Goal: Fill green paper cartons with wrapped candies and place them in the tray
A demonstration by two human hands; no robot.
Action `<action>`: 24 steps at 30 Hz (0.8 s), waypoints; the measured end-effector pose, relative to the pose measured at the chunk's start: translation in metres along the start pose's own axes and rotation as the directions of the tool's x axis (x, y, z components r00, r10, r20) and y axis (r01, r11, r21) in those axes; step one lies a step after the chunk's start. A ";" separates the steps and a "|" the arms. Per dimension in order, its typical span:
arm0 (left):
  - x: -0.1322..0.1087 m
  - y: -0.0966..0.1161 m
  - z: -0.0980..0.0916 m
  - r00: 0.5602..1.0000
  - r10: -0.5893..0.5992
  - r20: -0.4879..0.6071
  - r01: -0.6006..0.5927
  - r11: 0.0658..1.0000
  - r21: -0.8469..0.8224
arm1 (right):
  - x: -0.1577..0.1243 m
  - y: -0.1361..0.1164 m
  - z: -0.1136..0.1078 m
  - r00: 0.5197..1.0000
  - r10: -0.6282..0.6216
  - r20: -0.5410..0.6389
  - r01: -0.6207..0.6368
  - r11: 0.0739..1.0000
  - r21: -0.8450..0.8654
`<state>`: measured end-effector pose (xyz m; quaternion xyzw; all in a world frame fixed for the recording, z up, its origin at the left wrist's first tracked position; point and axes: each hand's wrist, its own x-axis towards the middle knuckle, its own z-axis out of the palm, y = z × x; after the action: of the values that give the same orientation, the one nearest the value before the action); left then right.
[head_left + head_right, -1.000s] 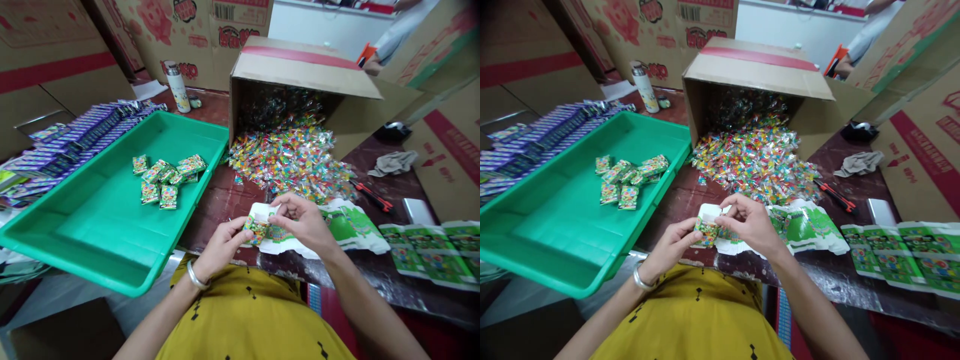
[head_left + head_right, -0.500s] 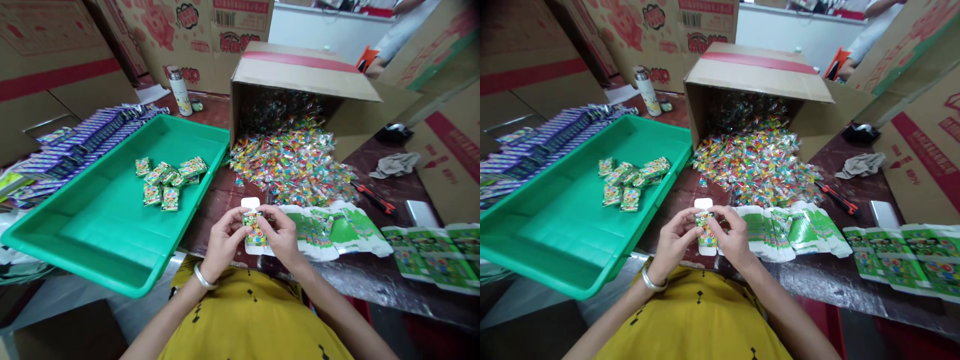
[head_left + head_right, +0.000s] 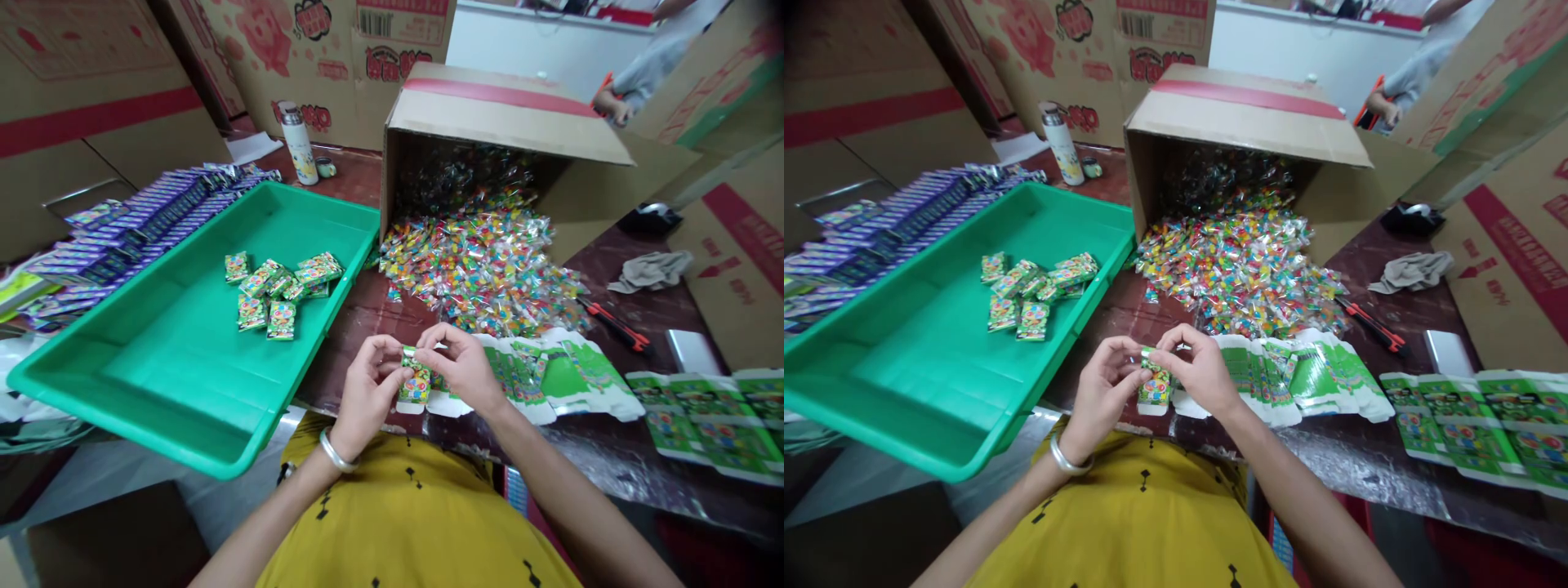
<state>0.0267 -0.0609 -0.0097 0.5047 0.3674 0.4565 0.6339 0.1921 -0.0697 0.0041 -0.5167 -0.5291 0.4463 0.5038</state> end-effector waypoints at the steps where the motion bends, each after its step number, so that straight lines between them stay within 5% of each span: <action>1: 0.000 0.000 0.000 1.000 0.010 -0.004 -0.010 1.000 0.016 | 0.002 -0.002 -0.002 0.999 0.050 0.014 -0.050 0.999 0.004; 7: -0.001 0.004 -0.001 0.997 -0.001 0.072 -0.003 0.998 0.062 | 0.014 -0.010 -0.017 0.986 0.122 0.116 -0.120 0.992 -0.024; 14: 0.000 0.003 -0.006 0.992 -0.105 0.070 0.099 0.992 0.081 | -0.002 -0.015 -0.009 0.978 -0.169 0.120 0.198 0.931 -0.307; 18: 0.007 -0.005 -0.011 0.993 -0.119 -0.004 0.119 0.993 0.024 | 0.008 -0.009 -0.036 0.972 -0.136 0.192 0.211 0.865 -0.456; 21: 0.014 -0.012 -0.014 0.984 -0.129 -0.125 0.127 0.992 -0.028 | 0.034 0.006 -0.074 0.990 -0.111 -0.090 0.002 0.640 -0.769; 24: 0.018 -0.015 -0.015 0.957 -0.234 -0.173 0.210 0.967 -0.144 | 0.058 0.023 -0.100 0.994 -0.072 -0.083 -0.058 0.304 -0.951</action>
<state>0.0215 -0.0407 -0.0279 0.3742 0.4511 0.4502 0.6736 0.2960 -0.0150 -0.0054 -0.7357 -0.6642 0.0165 0.1320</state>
